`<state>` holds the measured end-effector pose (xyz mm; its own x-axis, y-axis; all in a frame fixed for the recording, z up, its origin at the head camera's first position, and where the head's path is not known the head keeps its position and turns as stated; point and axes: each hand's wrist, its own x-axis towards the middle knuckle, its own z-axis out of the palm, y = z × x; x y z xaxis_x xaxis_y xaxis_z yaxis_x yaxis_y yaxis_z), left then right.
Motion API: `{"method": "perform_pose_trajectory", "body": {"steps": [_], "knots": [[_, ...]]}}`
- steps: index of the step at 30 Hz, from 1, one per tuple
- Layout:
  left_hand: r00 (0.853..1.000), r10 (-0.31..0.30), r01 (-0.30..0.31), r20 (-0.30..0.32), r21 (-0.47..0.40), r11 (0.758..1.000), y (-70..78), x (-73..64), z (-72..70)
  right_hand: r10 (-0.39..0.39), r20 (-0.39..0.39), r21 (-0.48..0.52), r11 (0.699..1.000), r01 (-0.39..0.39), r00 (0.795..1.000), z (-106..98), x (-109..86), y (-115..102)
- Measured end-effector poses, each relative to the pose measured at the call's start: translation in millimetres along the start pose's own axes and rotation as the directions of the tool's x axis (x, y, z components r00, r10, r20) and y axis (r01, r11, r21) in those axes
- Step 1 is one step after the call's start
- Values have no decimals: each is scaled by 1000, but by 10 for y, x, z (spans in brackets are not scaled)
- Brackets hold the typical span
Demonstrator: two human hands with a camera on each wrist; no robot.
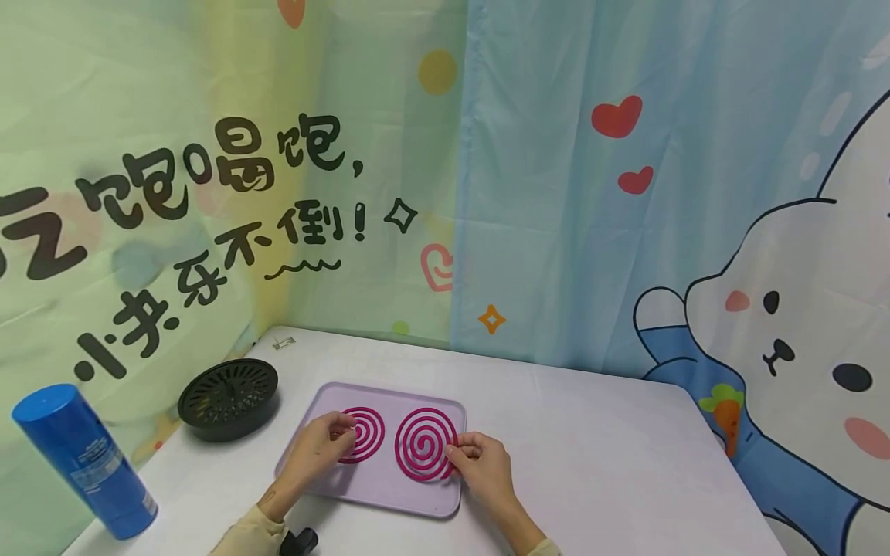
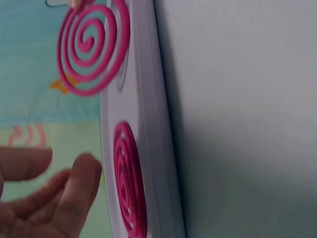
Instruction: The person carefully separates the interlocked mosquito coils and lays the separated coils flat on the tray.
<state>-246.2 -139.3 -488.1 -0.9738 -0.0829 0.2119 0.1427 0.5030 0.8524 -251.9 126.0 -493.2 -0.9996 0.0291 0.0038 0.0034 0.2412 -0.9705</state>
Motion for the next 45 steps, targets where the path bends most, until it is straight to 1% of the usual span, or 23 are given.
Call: {"method": "perform_pose_trajectory", "body": {"steps": [2, 3, 5, 7, 11, 13, 16, 19, 21, 23, 25, 32, 37, 39, 41, 45], "knots": [[998, 37, -37, 47, -7, 999, 32, -14, 51, 2, -2, 3, 1000, -2, 1000, 2, 6, 4], [996, 53, -52, 68, -11, 999, 39, -19, 77, 3, -3, 4, 1000, -3, 1000, 6, 33, 48], [991, 76, -72, 109, -37, 997, 44, -31, 124, 14, -4, 0, 1000, -14, 1000, 20, 88, 128], [985, 96, -86, 144, -72, 994, 39, -34, 169, 15, 0, -8, 1000, -15, 1000, 26, 106, 150], [977, 121, -110, 174, -71, 991, 33, -29, 246, 15, 6, -27, 1000, -14, 1000, 38, 114, 132], [978, 126, -119, 169, -52, 992, 36, -26, 274, 13, 8, -31, 999, -13, 1000, 41, 114, 122], [982, 137, -136, 134, -16, 991, 45, -19, 292, 12, 8, -37, 999, -11, 1000, 44, 111, 110], [987, 124, -126, 100, 19, 992, 47, -14, 284, 11, 5, -38, 999, -11, 1000, 52, 109, 102], [991, 103, -106, 87, 25, 994, 42, -12, 271, 12, 2, -39, 999, -11, 1000, 56, 109, 98], [994, 74, -77, 81, 31, 997, 26, -10, 260, 14, 2, -39, 999, -14, 1000, 62, 109, 94], [995, 64, -67, 80, 29, 997, 15, -6, 245, 17, 3, -42, 999, -16, 1000, 67, 109, 89], [996, 71, -74, 60, 49, 996, -26, -1, 200, 19, 18, -51, 999, -18, 1000, 95, 118, 84], [997, 62, -65, 47, 62, 996, -41, -2, 185, 22, 24, -59, 998, -20, 999, 109, 136, 94], [996, 71, -74, 45, 71, 995, -41, -4, 189, 26, 26, -60, 998, -24, 999, 112, 144, 98], [994, 97, -100, 43, 79, 992, -20, -13, 201, 26, 29, -64, 998, -24, 999, 112, 152, 104], [986, 151, -156, 69, 73, 985, 58, -27, 252, 33, 29, -70, 997, -31, 999, 122, 171, 114]]}}
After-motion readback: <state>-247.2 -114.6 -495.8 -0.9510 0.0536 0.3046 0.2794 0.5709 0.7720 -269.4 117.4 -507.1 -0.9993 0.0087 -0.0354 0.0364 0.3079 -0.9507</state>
